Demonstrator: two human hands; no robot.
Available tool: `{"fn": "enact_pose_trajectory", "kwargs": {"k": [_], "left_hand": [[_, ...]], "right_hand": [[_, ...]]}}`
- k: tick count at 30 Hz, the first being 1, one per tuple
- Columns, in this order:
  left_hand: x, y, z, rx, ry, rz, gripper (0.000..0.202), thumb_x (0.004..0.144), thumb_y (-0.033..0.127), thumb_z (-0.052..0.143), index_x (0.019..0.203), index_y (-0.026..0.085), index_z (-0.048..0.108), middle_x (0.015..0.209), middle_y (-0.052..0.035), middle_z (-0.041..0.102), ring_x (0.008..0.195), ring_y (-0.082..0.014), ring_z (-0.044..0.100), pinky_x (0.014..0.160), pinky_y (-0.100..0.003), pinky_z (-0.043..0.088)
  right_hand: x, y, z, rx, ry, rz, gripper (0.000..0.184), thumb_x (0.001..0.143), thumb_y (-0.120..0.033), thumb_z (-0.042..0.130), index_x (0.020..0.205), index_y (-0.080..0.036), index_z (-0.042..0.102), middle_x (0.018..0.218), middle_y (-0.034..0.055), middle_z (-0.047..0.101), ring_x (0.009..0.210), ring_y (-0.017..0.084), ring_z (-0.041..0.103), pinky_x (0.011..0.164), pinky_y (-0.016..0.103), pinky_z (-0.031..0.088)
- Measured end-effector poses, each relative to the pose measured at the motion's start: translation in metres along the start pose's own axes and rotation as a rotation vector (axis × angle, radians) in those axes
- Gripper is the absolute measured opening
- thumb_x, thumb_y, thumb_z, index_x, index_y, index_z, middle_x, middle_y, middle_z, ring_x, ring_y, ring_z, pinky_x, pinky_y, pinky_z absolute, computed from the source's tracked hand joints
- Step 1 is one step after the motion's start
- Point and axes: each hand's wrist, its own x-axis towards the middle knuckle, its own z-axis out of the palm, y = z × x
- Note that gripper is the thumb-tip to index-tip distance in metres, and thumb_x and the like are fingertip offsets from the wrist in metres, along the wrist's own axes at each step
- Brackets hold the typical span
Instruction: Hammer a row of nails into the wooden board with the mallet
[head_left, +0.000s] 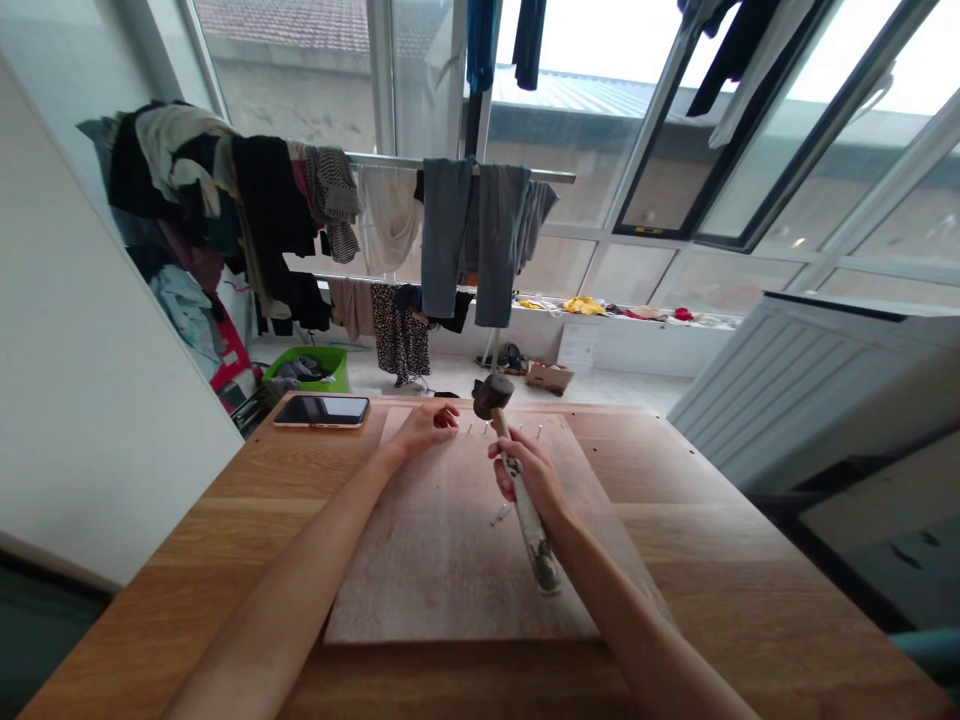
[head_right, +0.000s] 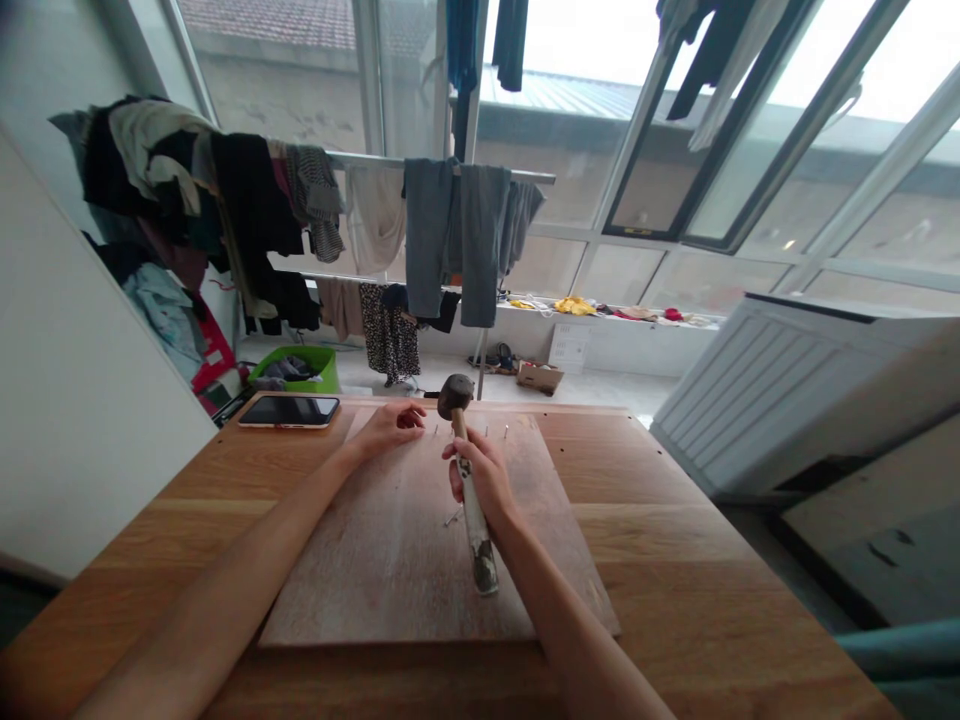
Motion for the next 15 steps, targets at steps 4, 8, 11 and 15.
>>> {"fn": "enact_pose_trajectory", "kwargs": {"k": [4,8,11,15], "left_hand": [[-0.001,-0.001,0.002,-0.018,0.028,0.039,0.022,0.07,0.014,0.068,0.092,0.013,0.065,0.076,-0.0009,0.066,0.069,-0.0112,0.062,0.068,-0.023,0.051],[-0.001,-0.001,0.002,-0.042,0.008,0.081,0.021,0.072,0.013,0.066,0.094,0.013,0.066,0.079,-0.0013,0.066,0.071,-0.0111,0.062,0.069,-0.022,0.05],[-0.001,-0.004,0.002,-0.061,0.009,0.096,0.02,0.072,0.013,0.066,0.092,0.013,0.066,0.077,-0.001,0.066,0.07,-0.0116,0.062,0.067,-0.022,0.05],[0.0,-0.007,0.003,-0.082,0.008,0.129,0.021,0.07,0.01,0.065,0.091,0.013,0.067,0.077,-0.0008,0.067,0.069,-0.0115,0.062,0.067,-0.022,0.049]], "right_hand": [[0.005,0.017,0.007,0.018,-0.016,0.02,0.031,0.076,-0.038,0.066,0.102,-0.02,0.062,0.072,-0.0042,0.064,0.03,0.004,0.041,0.024,0.017,0.031],[0.004,0.028,0.005,-0.026,-0.076,0.053,0.034,0.079,-0.039,0.065,0.107,-0.02,0.063,0.07,-0.003,0.065,0.03,0.005,0.041,0.023,0.018,0.029],[0.002,0.026,0.006,-0.044,-0.082,0.042,0.034,0.078,-0.039,0.065,0.107,-0.021,0.062,0.073,-0.0039,0.065,0.03,0.005,0.042,0.024,0.019,0.032],[0.001,0.022,0.009,-0.087,-0.093,0.042,0.031,0.077,-0.042,0.065,0.098,-0.019,0.061,0.071,-0.0046,0.063,0.029,0.005,0.042,0.023,0.019,0.032]]}}
